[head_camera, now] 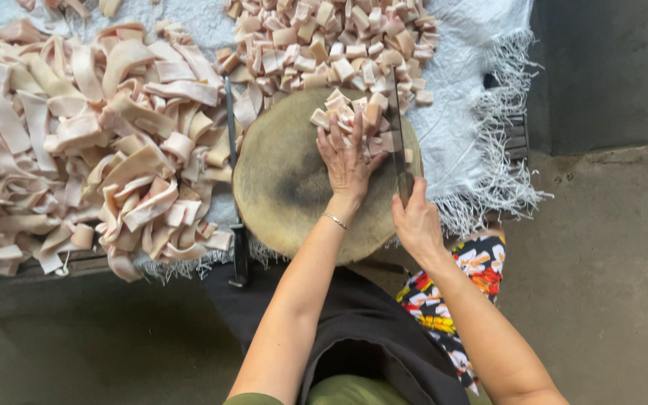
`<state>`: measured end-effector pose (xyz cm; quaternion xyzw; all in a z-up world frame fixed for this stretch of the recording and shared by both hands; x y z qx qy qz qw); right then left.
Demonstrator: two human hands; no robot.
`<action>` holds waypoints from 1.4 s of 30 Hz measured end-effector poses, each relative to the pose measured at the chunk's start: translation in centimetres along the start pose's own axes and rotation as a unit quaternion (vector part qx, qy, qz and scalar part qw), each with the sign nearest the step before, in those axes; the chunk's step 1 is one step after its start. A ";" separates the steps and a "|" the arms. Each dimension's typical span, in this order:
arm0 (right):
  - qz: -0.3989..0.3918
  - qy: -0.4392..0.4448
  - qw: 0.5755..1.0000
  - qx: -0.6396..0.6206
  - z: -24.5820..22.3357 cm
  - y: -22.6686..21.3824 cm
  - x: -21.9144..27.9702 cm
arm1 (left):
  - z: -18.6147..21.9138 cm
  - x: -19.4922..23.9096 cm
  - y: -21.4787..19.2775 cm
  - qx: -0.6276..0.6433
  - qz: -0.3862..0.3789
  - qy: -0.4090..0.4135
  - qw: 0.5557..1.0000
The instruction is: The person cuts strips of pork skin into small cubes on a round wooden cutting board using a large cleaver. The cut pieces are pushed aside to accumulate on a white sack next to the board.
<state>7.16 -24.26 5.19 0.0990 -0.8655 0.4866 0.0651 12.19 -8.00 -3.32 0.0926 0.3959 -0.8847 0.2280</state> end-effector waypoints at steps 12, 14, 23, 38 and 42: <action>0.016 -0.094 0.995 0.024 -6.6 0.2 -14.2 | -12.7 -21.1 1.2 -0.074 0.026 -0.044 0.996; -0.035 -0.041 0.999 -0.002 -6.7 -0.8 -14.2 | -14.2 -23.9 -0.2 -0.015 -0.043 -0.180 0.983; -0.072 -0.003 0.996 -0.048 -6.2 -3.5 -6.0 | -15.6 -24.2 -10.4 0.353 0.034 -0.190 0.915; -0.076 -0.103 0.989 0.073 -2.6 0.6 2.9 | -23.7 -14.2 -10.9 -0.074 -0.190 -0.207 0.957; -0.104 -0.060 0.990 0.080 -2.6 0.4 2.1 | -25.2 -15.6 -8.3 -0.165 -0.201 -0.205 0.943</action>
Point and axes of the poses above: each hand's wrist, its own x-axis away from the middle knuckle, its own y-axis out of the palm, z = x × y, the point moved 2 cm from there along -x, towards the middle knuckle, and after that the axes turned 14 degrees about x, right-handed, at the moved point
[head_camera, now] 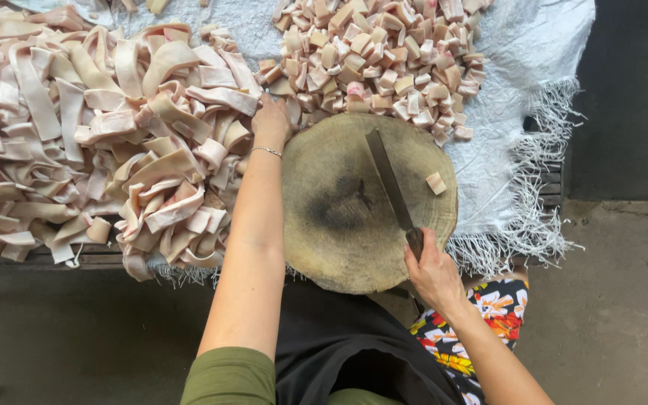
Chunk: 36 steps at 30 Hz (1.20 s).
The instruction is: The person cuts strips of pork skin into small cubes on a round wooden cutting board using a large cleaver. The cut pieces are pushed aside to accumulate on a white sack next to the board.
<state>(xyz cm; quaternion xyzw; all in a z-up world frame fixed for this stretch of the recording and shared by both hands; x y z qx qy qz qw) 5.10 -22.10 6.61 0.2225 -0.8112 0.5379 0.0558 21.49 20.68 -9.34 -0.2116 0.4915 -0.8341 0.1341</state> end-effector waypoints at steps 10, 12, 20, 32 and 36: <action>0.001 0.011 1.000 -0.016 0.5 0.0 -0.5 | -3.8 -3.5 4.2 0.057 0.134 -0.003 0.989; 0.001 0.016 1.000 -0.017 0.8 0.0 -0.4 | -5.4 -2.6 2.7 0.121 0.112 0.028 0.986; 0.018 0.005 1.000 -0.009 1.8 0.7 -0.6 | -7.2 5.8 -5.6 0.491 0.125 -0.039 0.861; 0.043 -0.004 0.999 -0.001 1.9 0.4 -0.6 | -10.7 20.9 -10.6 0.582 0.012 -0.042 0.812; 0.060 -0.014 0.998 0.011 1.5 0.6 -0.3 | -13.6 21.6 -6.7 0.568 0.097 -0.083 0.813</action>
Point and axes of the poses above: each hand's wrist, its own x-axis away from the middle knuckle, its own y-axis out of the palm, z = x × y, the point moved 2 cm from there along -x, towards the middle knuckle, and after that the axes turned 14 degrees about x, right-handed, at the moved point
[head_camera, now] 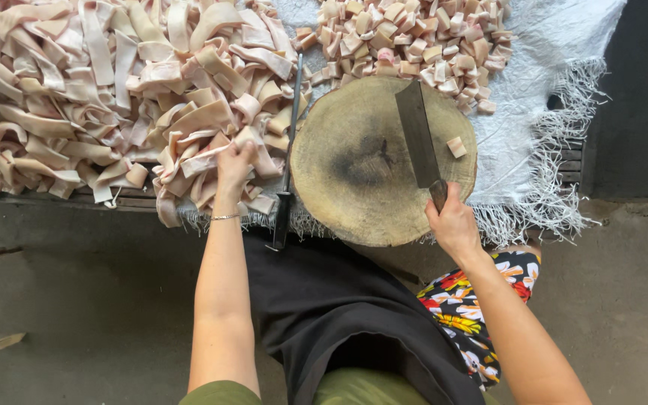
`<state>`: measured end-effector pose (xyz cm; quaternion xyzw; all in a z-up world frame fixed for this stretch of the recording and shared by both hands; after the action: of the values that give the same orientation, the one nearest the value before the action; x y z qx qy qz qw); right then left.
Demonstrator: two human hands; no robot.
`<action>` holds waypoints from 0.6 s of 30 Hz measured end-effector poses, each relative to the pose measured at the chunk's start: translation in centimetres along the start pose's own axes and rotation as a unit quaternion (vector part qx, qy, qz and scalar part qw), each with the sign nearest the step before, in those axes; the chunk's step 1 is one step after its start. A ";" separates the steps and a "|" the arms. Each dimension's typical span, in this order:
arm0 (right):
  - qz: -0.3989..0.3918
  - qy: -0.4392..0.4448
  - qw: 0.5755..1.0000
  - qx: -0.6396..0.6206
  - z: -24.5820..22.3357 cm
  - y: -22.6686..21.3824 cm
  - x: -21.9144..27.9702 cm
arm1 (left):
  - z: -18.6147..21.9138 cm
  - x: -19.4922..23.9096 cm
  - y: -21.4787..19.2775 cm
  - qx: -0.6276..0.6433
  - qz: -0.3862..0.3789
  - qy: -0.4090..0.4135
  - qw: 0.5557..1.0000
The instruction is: The person cuts strips of pork skin into small cubes on a round wooden cutting board using a large cleaver. The cut pieces are pushed aside to accumulate on a white sack next to the board.
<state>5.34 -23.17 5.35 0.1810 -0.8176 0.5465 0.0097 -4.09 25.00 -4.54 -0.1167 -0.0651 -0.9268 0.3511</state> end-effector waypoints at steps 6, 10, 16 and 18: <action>-0.002 -0.013 1.000 -0.014 -0.3 -0.2 0.2 | 6.8 1.5 0.6 -0.075 -0.058 0.121 0.988; 0.004 -0.004 1.000 -0.020 -0.3 -0.8 1.0 | 7.8 6.0 9.3 -0.290 -0.066 0.396 0.869; 0.010 0.001 0.999 0.038 1.2 -2.1 4.1 | 0.9 15.2 21.5 -0.581 -0.090 0.414 0.695; 0.001 -0.012 1.000 0.029 1.9 -2.1 4.6 | -0.7 14.8 21.5 -0.507 -0.102 0.457 0.723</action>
<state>2.02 -26.85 7.41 0.1870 -0.8018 0.5675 -0.0061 -0.62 -0.58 -0.53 0.1677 0.5716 -0.7926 0.1302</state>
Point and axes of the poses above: each hand's wrist, its own x-axis away from the middle knuckle, its own y-axis out of the palm, z = x × y, the point moved 2 cm from there along -x, towards the middle knuckle, and after that the axes turned 14 degrees about x, right-handed, at the moved point
